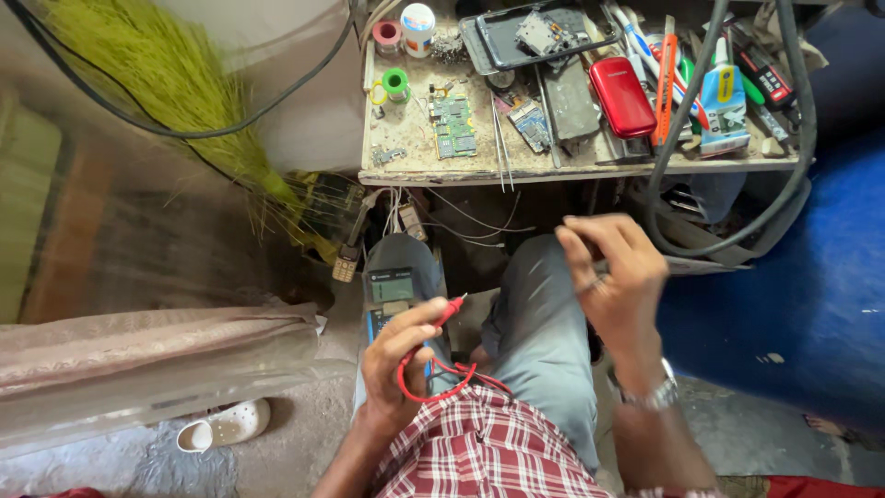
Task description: The person uses a hot air gun and tweezers to heat and adjust components on a small green circuit board. They then use a multimeter to test electrical continuity on the board.
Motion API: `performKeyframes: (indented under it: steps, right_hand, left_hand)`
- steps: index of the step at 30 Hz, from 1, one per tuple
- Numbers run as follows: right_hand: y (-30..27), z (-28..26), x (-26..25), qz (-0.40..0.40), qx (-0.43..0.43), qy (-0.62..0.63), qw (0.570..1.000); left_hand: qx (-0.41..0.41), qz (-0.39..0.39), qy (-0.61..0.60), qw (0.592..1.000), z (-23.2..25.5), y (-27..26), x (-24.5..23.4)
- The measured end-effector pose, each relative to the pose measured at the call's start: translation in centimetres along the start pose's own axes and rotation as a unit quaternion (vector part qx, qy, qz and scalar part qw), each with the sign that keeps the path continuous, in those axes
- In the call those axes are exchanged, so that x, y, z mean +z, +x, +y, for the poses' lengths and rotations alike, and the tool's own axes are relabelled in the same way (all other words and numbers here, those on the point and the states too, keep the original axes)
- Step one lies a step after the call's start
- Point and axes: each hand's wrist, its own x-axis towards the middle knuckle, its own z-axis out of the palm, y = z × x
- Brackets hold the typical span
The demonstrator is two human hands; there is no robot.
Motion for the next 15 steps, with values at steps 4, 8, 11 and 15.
performKeyframes:
  steps: [4, 8, 11, 15]
  right_hand:
    - [4.5, -0.3, 3.6, -0.015, -0.035, -0.045, 0.998]
    - [7.6, -0.1, 6.7, -0.031, -0.029, -0.152, 0.988]
    - [8.2, 0.3, 7.1, -0.059, 0.025, -0.184, 0.981]
    - [8.2, 0.4, 6.9, -0.056, 0.031, -0.153, 0.986]
  left_hand:
    - [0.032, -0.041, -0.015, 0.999, 0.8, 0.0, 0.0]
    - [0.018, -0.040, 0.012, 0.999, 1.1, -0.4, -0.2]
    - [0.011, -0.033, 0.014, 0.999, 1.1, -0.9, -0.4]
    - [-0.040, -0.065, -0.006, 0.997, 0.9, -1.6, -0.6]
